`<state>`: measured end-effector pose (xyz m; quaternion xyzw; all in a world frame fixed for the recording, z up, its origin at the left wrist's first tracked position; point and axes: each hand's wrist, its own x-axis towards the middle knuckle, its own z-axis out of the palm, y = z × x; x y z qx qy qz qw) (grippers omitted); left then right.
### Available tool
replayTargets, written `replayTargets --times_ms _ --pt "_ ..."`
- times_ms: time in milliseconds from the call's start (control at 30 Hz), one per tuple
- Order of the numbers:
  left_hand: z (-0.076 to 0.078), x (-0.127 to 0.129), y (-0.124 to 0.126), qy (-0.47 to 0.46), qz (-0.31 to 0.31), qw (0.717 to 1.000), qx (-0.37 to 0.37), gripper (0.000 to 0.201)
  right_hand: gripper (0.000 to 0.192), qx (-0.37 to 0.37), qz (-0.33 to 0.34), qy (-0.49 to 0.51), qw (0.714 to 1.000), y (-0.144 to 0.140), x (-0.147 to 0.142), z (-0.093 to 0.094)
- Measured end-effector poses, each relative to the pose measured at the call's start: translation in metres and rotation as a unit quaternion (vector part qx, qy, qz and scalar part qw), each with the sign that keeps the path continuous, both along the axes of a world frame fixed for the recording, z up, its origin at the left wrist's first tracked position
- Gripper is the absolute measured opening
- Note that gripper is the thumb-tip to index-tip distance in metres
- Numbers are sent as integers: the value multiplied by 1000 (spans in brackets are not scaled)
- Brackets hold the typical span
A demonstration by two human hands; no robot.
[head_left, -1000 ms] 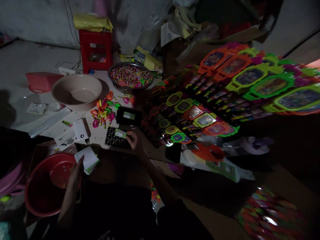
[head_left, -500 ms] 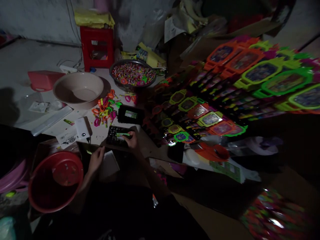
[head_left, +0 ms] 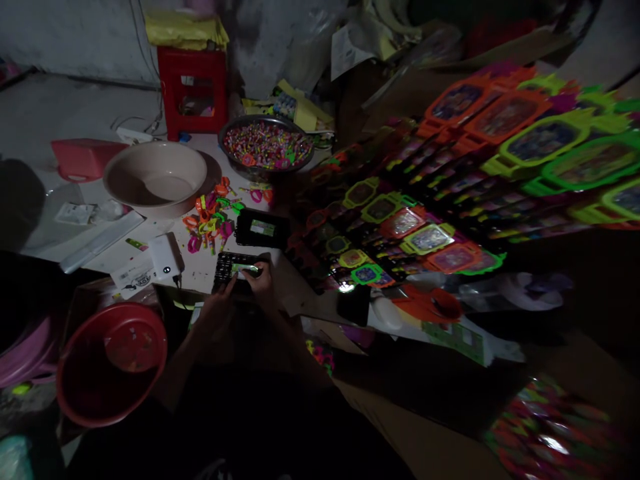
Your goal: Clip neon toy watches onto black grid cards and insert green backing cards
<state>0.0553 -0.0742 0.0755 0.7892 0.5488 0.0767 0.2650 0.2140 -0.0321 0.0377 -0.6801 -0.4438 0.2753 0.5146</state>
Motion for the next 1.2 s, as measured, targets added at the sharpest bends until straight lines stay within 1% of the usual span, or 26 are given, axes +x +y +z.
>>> replayTargets --times_ms 100,233,367,467,600,733,1033,1133,1200 --pt "-2 0 1 5 -10 1000 1 60 42 -4 4 0 1000 0 0 -2" --pt "-4 1 3 11 -18 1000 2 59 42 -8 -6 -9 1000 2 1 -8" --pt "-7 1 4 17 -23 1000 5 58 41 8 0 -25 1000 2 2 -12" --pt "-8 1 4 20 -26 999 8 58 42 10 4 -27 1000 2 2 -13" --pt "-11 0 5 24 -31 999 13 58 42 -7 -5 -22 1000 3 1 -13" --pt "-15 0 5 28 -30 999 16 57 39 -5 -13 -35 999 3 0 -13" --pt "-26 1 6 41 -23 999 25 58 32 38 5 -126 991 -1 -1 -11" --pt "-27 1 6 48 -21 998 29 61 29 50 21 -178 983 -5 -3 -7" --pt "-27 1 4 52 -21 998 33 63 29 51 27 -225 973 -9 -3 -3"
